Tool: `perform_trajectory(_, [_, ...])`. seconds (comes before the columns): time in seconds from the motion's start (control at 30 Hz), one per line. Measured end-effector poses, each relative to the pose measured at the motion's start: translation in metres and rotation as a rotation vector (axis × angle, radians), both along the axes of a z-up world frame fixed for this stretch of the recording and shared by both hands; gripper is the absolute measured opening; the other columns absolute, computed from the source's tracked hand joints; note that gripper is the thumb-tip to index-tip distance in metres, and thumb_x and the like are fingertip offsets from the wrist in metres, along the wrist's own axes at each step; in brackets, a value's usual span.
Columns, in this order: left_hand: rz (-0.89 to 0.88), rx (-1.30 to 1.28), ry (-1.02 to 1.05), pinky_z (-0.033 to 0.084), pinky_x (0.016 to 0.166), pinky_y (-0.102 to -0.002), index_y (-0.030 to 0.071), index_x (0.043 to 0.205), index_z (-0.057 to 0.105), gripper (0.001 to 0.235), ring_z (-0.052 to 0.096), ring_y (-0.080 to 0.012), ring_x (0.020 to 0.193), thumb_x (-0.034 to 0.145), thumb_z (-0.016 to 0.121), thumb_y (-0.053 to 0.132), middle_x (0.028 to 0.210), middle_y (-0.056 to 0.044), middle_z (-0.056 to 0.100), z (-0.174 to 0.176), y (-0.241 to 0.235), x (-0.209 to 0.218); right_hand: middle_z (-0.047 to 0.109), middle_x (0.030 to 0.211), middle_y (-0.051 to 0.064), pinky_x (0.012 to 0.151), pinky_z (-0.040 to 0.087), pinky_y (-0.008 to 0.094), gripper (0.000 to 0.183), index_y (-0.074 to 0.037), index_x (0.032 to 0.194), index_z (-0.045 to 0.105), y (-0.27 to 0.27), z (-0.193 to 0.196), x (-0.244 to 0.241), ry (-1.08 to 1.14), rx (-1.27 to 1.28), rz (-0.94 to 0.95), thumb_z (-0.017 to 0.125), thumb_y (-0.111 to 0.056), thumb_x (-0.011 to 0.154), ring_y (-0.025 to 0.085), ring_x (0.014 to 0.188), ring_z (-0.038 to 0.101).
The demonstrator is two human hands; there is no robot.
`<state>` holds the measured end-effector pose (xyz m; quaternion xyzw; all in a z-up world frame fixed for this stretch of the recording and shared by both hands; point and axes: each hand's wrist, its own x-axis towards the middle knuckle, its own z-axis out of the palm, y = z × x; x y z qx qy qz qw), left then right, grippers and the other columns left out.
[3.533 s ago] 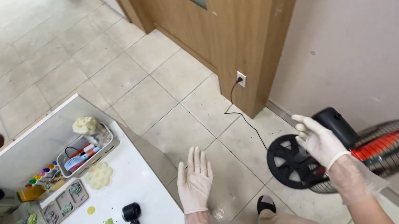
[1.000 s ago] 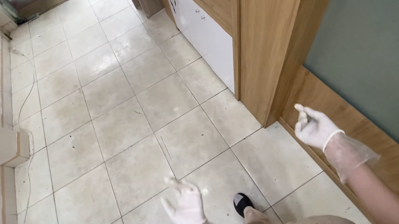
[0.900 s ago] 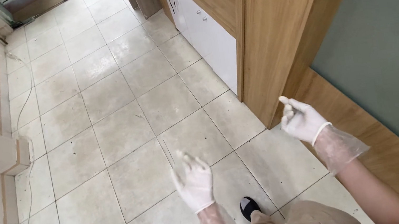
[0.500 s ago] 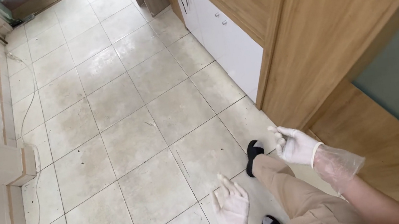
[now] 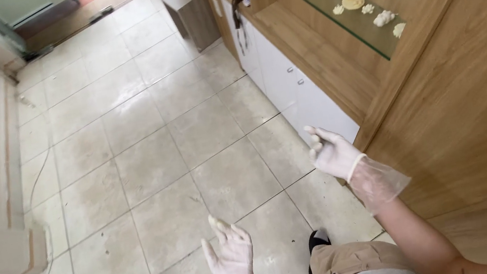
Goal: Examining and arranging small flower-shaped decorative candles on display shelves and a workbench.
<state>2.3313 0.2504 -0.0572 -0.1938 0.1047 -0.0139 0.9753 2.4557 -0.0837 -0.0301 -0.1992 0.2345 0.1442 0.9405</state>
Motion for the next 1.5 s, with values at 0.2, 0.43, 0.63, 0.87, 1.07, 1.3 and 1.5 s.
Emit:
perform_trajectory(0.2, [-0.302, 0.002, -0.123, 0.044, 0.107, -0.039, 0.011, 0.139, 0.061, 0.045, 0.067, -0.0146, 0.117, 0.099, 0.064, 0.031, 0.132, -0.004, 0.070, 0.010, -0.079, 0.145, 0.064, 0.078, -0.003, 0.068, 0.051, 0.025, 0.020, -0.006, 0.113, 0.070, -0.026, 0.021, 0.067, -0.062, 0.007, -0.034, 0.062, -0.021, 0.101, 0.008, 0.065, 0.058])
perform_trajectory(0.43, [-0.807, 0.012, -0.094, 0.046, 0.107, -0.037, 0.012, 0.143, 0.059, 0.046, 0.066, -0.0133, 0.119, 0.101, 0.061, 0.032, 0.132, -0.001, 0.071, -0.020, -0.183, 0.277, 0.063, 0.082, -0.006, 0.069, 0.049, 0.023, 0.029, -0.005, 0.120, 0.075, -0.108, 0.023, 0.104, -0.118, -0.538, -0.297, 0.059, -0.023, 0.104, 0.006, 0.071, 0.054])
perform_trajectory(0.63, [-1.107, 0.128, -0.227, 0.048, 0.107, -0.038, 0.013, 0.149, 0.054, 0.049, 0.066, -0.0136, 0.119, 0.104, 0.058, 0.033, 0.133, 0.000, 0.070, -0.011, -0.250, 0.400, 0.069, 0.091, -0.004, 0.079, 0.051, 0.022, 0.021, -0.010, 0.112, 0.078, -0.146, 0.037, 0.172, 0.121, -1.085, -0.501, 0.061, -0.020, 0.103, 0.005, 0.082, 0.059])
perform_trajectory(0.87, [-1.235, 0.283, -0.439, 0.048, 0.107, -0.038, 0.012, 0.153, 0.052, 0.051, 0.066, -0.0178, 0.119, 0.108, 0.056, 0.036, 0.135, -0.007, 0.067, 0.040, -0.306, 0.520, 0.070, 0.090, -0.006, 0.078, 0.054, 0.023, 0.023, -0.013, 0.118, 0.076, -0.155, 0.036, 0.290, 0.241, -1.331, -0.671, 0.069, -0.014, 0.096, 0.006, 0.082, 0.062])
perform_trajectory(1.07, [-0.855, 1.515, -0.904, 0.053, 0.104, -0.037, 0.007, 0.146, 0.057, 0.048, 0.067, -0.0221, 0.117, 0.107, 0.053, 0.035, 0.137, -0.014, 0.067, 0.037, -0.362, 0.568, 0.061, 0.083, -0.002, 0.071, 0.053, 0.026, 0.043, -0.016, 0.126, 0.072, -0.153, 0.043, 0.333, 0.420, -1.697, -0.661, 0.083, -0.021, 0.084, 0.009, 0.076, 0.057])
perform_trajectory(1.3, [-1.125, 1.793, -1.163, 0.055, 0.068, -0.028, 0.028, 0.160, 0.041, 0.054, 0.065, -0.0115, 0.077, 0.107, 0.054, 0.027, 0.091, -0.005, 0.071, 0.029, -0.404, 0.583, 0.060, 0.077, 0.002, 0.067, 0.053, 0.036, 0.057, -0.020, 0.124, 0.072, -0.153, 0.036, 0.344, 0.677, -2.015, -0.418, 0.090, -0.038, 0.073, 0.020, 0.071, 0.060])
perform_trajectory(1.5, [-1.228, 1.613, -1.195, 0.059, 0.065, -0.025, 0.036, 0.162, 0.027, 0.063, 0.066, -0.0070, 0.077, 0.105, 0.054, 0.028, 0.105, -0.002, 0.070, 0.006, -0.416, 0.587, 0.057, 0.074, 0.002, 0.067, 0.052, 0.037, 0.051, -0.023, 0.119, 0.075, -0.150, 0.026, 0.348, 0.699, -2.109, -0.434, 0.090, -0.033, 0.071, 0.020, 0.071, 0.060])
